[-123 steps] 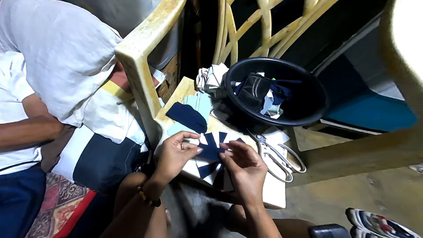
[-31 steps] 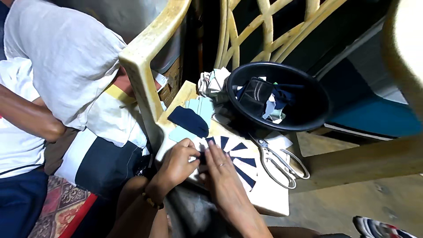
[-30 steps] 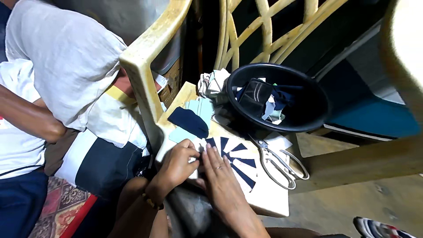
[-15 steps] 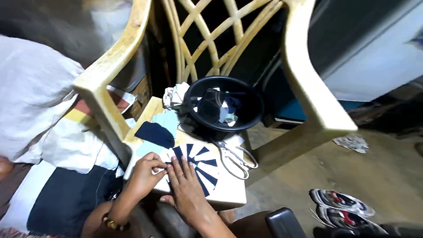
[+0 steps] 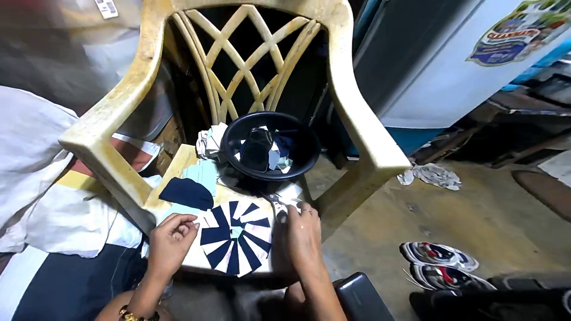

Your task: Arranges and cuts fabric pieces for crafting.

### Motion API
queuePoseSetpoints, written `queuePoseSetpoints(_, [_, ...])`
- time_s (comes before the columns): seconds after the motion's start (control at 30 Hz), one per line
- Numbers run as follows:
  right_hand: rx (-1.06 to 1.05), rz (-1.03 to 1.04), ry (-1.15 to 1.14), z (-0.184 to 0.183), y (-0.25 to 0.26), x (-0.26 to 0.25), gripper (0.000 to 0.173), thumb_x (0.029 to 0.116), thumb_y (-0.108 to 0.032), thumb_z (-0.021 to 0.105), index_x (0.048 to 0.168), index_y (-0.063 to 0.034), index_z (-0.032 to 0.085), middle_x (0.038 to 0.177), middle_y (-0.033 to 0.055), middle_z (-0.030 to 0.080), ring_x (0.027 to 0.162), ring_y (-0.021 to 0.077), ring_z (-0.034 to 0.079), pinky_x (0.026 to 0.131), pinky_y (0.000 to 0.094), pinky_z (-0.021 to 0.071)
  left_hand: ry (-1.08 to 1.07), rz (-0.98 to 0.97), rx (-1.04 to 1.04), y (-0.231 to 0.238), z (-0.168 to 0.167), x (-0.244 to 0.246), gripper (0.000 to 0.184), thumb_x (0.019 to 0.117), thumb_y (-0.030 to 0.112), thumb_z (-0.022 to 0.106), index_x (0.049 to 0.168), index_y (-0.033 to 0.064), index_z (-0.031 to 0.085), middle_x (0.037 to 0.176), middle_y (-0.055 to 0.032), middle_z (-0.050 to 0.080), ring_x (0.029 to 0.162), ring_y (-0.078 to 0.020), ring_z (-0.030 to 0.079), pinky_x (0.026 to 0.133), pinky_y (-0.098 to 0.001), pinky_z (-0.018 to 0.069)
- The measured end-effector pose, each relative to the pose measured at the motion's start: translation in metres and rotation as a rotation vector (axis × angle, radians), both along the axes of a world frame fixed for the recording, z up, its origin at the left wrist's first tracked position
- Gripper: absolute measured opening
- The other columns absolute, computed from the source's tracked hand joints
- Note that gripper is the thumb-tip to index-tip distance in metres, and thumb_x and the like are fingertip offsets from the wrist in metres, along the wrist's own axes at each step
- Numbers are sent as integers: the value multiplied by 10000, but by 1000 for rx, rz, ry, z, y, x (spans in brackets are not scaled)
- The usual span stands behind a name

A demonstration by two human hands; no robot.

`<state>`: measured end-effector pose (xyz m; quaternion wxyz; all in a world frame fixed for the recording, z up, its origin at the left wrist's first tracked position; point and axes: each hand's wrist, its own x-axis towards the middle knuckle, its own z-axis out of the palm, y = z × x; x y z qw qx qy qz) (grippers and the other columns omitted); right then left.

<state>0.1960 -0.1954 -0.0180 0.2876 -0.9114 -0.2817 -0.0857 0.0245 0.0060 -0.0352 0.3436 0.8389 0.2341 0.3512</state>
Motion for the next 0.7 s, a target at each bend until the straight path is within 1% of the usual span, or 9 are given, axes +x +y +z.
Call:
queuePoseSetpoints(0.07, [-109,-28,50,1,-4,4,204,894,29,652,1081,71,721,1158,349,634,1099,533,613,903,618,498,-103,-56,214,-19,5,11,191,884,84,637,978,-38,749,924,-121,704,729,-60,628,624,-169,511])
queuePoseSetpoints(0.13, [-157,-30,72,1,-4,6,204,892,50,641,1079,68,719,1149,327,644,1125,509,607,913,601,493,-84,-246,378,-42,14,25,187,919,95,616,972,-11,761,963,-138,720,846,-163,696,753,-271,585])
queuePoseSetpoints(0.2, [-165,-30,87,1,-4,9,204,894,52,640,1085,65,708,1154,315,640,1148,496,599,913,591,490,-37,-426,471,-60,22,46,194,951,114,593,987,21,760,1012,-124,729,957,-222,702,864,-322,577])
queuePoseSetpoints(0.3, [-191,-19,101,2,-4,10,237,873,47,661,1107,55,704,1166,319,635,1161,499,590,922,589,478,55,-551,407,-70,45,94,204,957,27,567,1035,-38,743,1091,-184,730,1054,-302,710,949,-406,563])
queuePoseSetpoints(0.43, [-185,-39,79,2,-2,6,242,882,2,679,1116,58,702,1130,345,641,1117,529,601,924,602,475,346,-647,196,-79,68,159,292,1019,-2,468,1176,-67,706,1220,-211,692,1172,-298,660,1053,-416,491])
queuePoseSetpoints(0.5, [-189,-45,66,6,-2,0,248,899,0,650,1132,74,696,1128,351,645,1105,524,618,914,603,484,508,-683,165,-84,75,182,315,1023,-19,452,1227,-43,691,1267,-204,674,1213,-297,634,1081,-423,459])
queuePoseSetpoints(0.57, [-257,-28,139,15,-1,-6,292,933,-10,617,1198,100,668,1202,351,630,1154,502,611,952,588,478,645,-758,204,-89,78,199,338,1001,-50,468,1252,-15,690,1290,-197,667,1230,-306,622,1089,-452,444])
queuePoseSetpoints(0.63, [-348,18,232,22,0,-10,296,960,-29,583,1214,108,652,1269,340,606,1222,476,582,994,560,468,752,-847,325,-93,75,212,321,980,-53,508,1223,5,709,1268,-189,676,1227,-326,620,1075,-505,446])
queuePoseSetpoints(0.7, [-389,55,254,22,0,-11,277,964,-46,573,1183,89,674,1252,315,629,1250,452,573,1006,543,463,828,-914,472,-98,73,223,264,961,-50,542,1150,-14,722,1198,-207,685,1184,-370,625,1031,-559,455])
